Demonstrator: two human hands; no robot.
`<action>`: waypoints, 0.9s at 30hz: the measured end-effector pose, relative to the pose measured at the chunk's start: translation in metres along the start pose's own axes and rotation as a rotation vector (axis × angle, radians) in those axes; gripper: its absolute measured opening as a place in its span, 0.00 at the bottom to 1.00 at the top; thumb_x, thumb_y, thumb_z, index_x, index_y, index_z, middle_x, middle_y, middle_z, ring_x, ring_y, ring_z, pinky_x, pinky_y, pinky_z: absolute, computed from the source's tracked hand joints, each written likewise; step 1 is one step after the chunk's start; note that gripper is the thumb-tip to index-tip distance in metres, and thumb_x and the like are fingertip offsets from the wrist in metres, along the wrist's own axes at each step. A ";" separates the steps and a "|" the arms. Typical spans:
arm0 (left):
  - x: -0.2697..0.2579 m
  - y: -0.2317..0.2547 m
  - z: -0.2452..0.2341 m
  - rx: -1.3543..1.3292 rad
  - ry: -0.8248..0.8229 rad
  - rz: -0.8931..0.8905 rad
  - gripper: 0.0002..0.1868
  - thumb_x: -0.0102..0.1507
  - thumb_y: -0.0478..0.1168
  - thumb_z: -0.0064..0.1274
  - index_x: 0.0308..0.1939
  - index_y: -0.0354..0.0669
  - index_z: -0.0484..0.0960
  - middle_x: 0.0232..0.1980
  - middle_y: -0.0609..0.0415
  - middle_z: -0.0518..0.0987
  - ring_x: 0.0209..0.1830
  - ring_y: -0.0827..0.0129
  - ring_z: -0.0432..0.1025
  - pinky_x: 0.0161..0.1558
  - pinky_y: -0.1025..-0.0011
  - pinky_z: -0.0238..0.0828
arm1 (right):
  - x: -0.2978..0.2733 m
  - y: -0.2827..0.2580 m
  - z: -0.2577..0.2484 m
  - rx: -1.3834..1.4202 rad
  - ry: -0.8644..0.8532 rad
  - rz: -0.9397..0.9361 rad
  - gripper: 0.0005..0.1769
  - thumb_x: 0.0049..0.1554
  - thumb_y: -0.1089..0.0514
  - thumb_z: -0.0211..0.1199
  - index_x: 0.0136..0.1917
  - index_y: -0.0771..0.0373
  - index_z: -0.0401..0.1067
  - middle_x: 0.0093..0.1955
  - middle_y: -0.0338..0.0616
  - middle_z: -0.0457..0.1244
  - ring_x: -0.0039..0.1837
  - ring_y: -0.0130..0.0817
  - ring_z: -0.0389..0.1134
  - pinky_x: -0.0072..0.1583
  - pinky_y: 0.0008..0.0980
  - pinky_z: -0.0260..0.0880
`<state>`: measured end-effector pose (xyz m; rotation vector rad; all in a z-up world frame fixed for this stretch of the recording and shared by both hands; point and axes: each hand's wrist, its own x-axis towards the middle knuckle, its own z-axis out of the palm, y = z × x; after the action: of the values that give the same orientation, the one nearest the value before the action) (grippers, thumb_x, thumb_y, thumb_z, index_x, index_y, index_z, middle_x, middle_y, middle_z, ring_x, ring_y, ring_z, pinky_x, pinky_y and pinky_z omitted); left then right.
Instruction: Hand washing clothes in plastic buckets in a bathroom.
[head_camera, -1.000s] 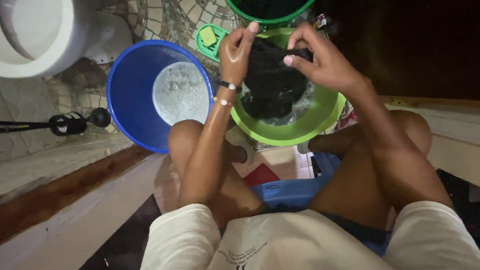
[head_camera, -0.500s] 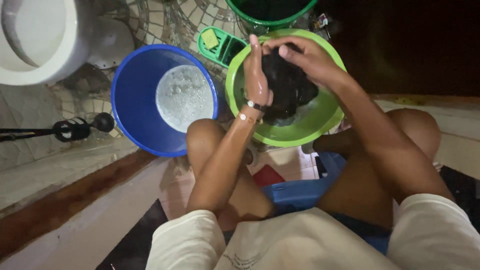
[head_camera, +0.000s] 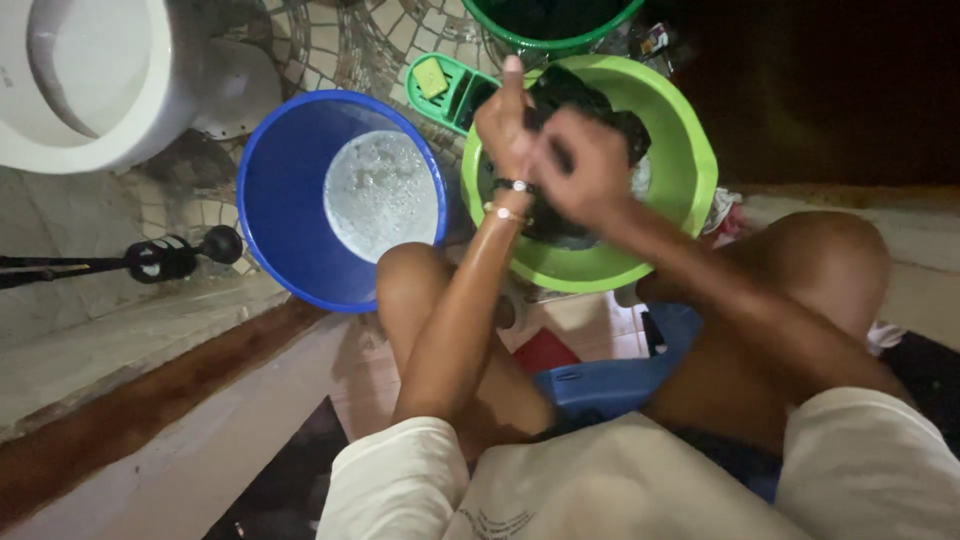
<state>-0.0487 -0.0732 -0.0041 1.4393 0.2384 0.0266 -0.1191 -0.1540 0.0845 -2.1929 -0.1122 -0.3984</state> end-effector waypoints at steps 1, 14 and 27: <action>0.000 -0.006 0.002 -0.001 -0.001 0.004 0.31 0.70 0.56 0.49 0.19 0.39 0.67 0.20 0.63 0.63 0.23 0.77 0.55 0.26 0.70 0.54 | 0.002 0.003 0.000 0.000 0.002 -0.003 0.14 0.67 0.53 0.63 0.46 0.67 0.71 0.41 0.52 0.65 0.42 0.45 0.69 0.45 0.38 0.65; -0.011 -0.023 0.011 0.045 -0.008 0.184 0.24 0.73 0.49 0.45 0.27 0.34 0.68 0.23 0.64 0.60 0.23 0.77 0.54 0.25 0.67 0.48 | 0.019 0.057 0.010 -0.064 -0.005 -0.034 0.13 0.68 0.59 0.61 0.42 0.68 0.70 0.40 0.55 0.63 0.40 0.53 0.67 0.43 0.46 0.67; -0.023 -0.020 0.006 -0.049 -0.042 0.090 0.23 0.72 0.45 0.47 0.25 0.36 0.65 0.26 0.64 0.61 0.28 0.78 0.53 0.26 0.67 0.47 | 0.002 0.061 0.008 -0.088 -0.020 0.095 0.10 0.70 0.56 0.59 0.48 0.64 0.74 0.43 0.57 0.65 0.44 0.58 0.69 0.42 0.47 0.68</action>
<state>-0.0728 -0.0851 -0.0200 1.3995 0.1377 0.0750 -0.1014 -0.1846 0.0342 -2.2794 -0.0009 -0.3337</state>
